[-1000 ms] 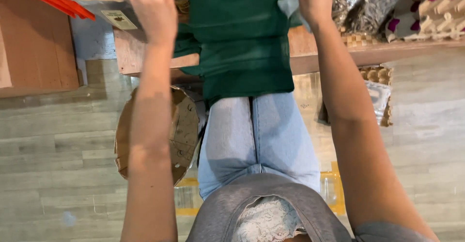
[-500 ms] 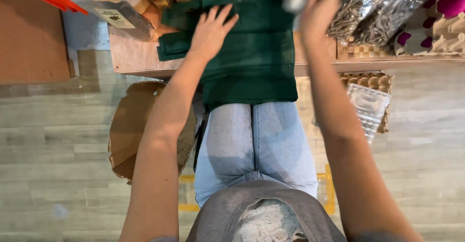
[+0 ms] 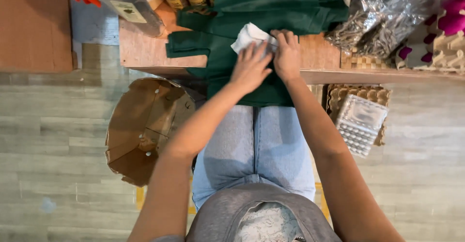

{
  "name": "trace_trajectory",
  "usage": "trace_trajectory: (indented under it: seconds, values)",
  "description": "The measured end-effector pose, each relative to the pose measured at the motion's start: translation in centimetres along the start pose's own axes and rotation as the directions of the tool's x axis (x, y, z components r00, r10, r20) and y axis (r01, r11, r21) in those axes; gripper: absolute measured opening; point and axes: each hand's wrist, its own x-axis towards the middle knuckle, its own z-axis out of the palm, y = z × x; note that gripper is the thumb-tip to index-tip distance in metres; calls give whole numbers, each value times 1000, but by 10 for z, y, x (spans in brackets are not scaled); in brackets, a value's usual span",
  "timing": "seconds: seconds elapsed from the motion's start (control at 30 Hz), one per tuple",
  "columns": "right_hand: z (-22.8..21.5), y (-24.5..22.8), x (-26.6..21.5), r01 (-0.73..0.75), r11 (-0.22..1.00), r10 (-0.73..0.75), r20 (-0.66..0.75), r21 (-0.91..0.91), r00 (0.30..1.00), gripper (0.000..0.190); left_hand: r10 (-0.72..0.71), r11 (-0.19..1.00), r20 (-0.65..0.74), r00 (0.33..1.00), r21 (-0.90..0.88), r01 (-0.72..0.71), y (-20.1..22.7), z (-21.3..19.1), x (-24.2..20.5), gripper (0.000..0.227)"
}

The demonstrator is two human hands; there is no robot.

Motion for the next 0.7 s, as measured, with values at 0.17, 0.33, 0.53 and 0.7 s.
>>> trace_trajectory:
  seconds: [0.17,0.33,0.53,0.7]
  values:
    - [-4,9,9,43,981,-43,-2,188,999,51,-158,985,176,972,-36,167,22,17,21,54]
    - [3,25,4,-113,936,92,76,334,993,50,63,988,240,969,-150,-27,-4,73,32,68]
    - [12,35,0,-169,949,134,147,265,980,52,-107,984,115,988,-130,122,-35,11,-2,78]
    - [9,29,0,-183,945,152,130,271,980,53,-222,973,-32,975,-74,219,-88,-37,-45,78]
